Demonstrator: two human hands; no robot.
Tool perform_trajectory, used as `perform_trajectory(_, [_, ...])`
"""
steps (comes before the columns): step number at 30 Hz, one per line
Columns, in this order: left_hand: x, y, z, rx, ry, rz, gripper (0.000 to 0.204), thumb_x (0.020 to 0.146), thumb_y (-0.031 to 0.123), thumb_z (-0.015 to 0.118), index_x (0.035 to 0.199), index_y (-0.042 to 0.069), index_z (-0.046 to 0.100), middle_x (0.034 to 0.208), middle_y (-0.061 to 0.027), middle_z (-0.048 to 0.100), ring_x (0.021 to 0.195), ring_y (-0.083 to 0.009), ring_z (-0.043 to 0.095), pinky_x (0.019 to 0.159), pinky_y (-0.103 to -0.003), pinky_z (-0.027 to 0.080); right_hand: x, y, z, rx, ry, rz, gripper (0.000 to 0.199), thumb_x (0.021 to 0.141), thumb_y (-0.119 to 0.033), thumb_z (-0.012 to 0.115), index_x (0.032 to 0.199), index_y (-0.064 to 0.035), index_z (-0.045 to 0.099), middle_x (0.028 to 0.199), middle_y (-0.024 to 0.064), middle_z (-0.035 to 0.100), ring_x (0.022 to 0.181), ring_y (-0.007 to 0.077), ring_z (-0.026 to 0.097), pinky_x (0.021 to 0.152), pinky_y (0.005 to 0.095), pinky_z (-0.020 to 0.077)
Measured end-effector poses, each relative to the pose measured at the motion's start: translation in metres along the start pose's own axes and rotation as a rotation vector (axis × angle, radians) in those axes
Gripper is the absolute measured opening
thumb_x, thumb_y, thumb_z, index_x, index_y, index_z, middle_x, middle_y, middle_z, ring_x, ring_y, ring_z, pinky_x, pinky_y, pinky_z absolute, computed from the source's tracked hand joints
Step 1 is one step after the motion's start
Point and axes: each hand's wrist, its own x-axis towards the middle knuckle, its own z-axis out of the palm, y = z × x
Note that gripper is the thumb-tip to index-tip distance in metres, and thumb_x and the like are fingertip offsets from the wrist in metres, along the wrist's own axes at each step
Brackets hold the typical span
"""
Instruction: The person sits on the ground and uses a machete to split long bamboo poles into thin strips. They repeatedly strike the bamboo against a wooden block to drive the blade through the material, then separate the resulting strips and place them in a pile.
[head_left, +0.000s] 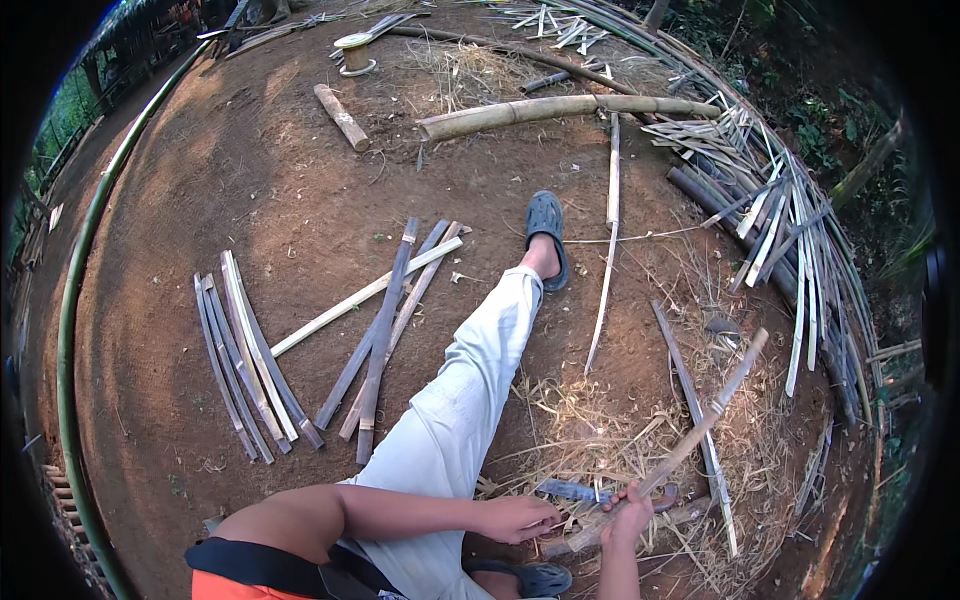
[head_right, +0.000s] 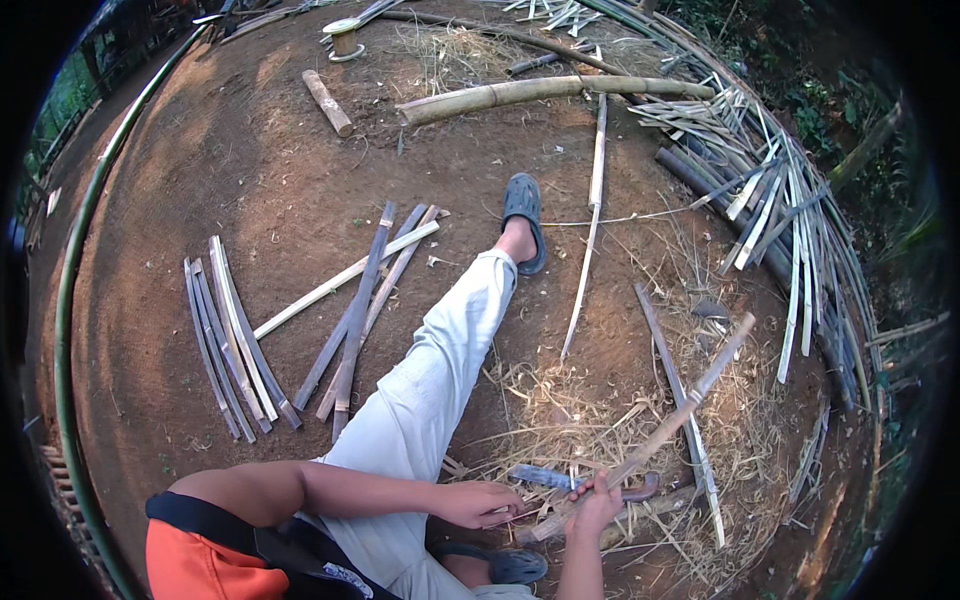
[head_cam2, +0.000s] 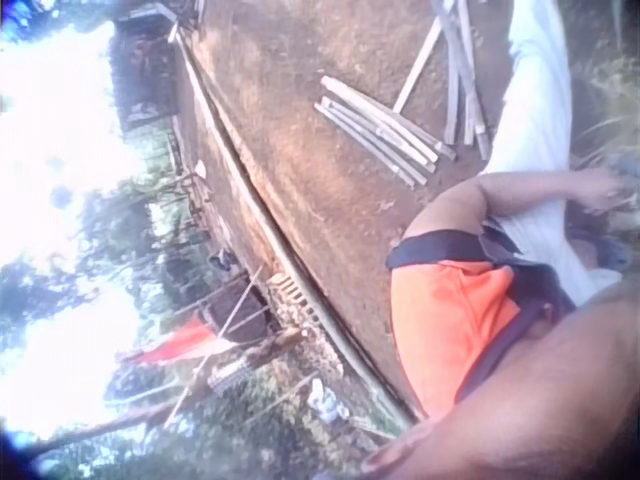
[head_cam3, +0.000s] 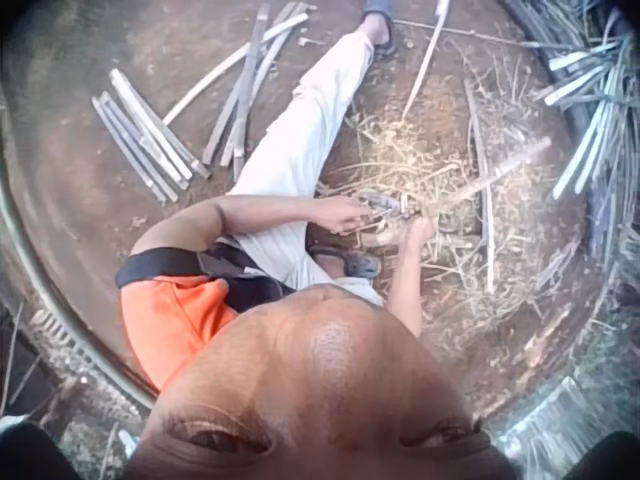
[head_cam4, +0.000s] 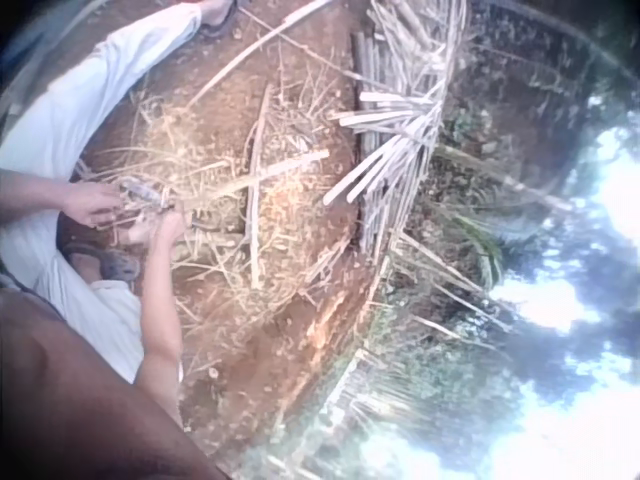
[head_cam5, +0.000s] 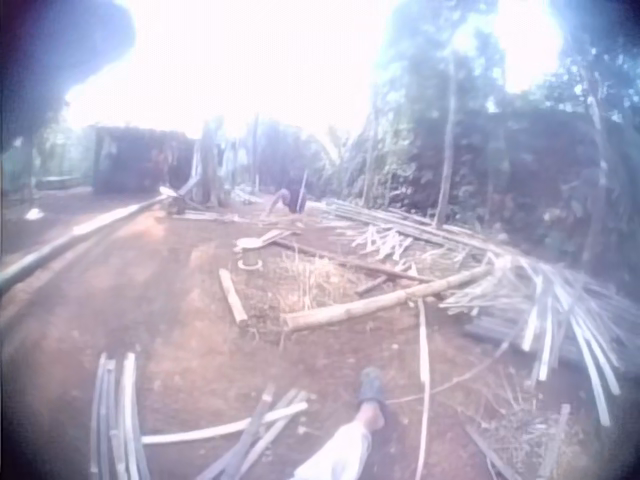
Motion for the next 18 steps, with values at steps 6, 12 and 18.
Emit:
perform_trajectory(6, [-0.014,0.014,-0.057,0.444,-0.205,-0.095,0.03,0.093,0.025,0.058,0.114,0.004,0.055,0.11,-0.0162,0.059,0.116,-0.0332,0.053,0.099,-0.045,0.041,0.056,-0.012,-0.105,0.263,0.504,-0.157,0.017,0.101,-0.017,0.045,0.087,-0.0088,0.046,0.069,-0.0002,0.044,0.057,0.0116,0.043,0.049,0.028,0.0397])
perform_trajectory(12, [-0.051,0.013,-0.135,0.967,0.382,-0.151,0.023,0.087,0.024,0.063,0.098,0.004,0.06,0.111,-0.0104,0.058,0.12,-0.0285,0.05,0.1,-0.043,0.037,0.091,0.006,-0.149,0.07,1.055,-0.176,0.024,0.096,-0.016,0.053,0.092,0.0056,0.063,0.082,0.0111,0.063,0.067,0.0204,0.063,0.053,0.0317,0.0511])
perform_trajectory(18, [-0.052,-0.023,-0.142,0.631,0.679,-0.177,0.015,0.08,0.012,0.066,0.091,0.006,0.059,0.105,-0.0066,0.057,0.106,-0.0241,0.055,0.094,-0.039,0.039,0.191,-0.017,-0.027,-0.187,0.867,-0.238,0.021,0.091,-0.009,0.059,0.094,0.0121,0.061,0.092,0.0172,0.065,0.072,0.0268,0.067,0.053,0.0346,0.0548])
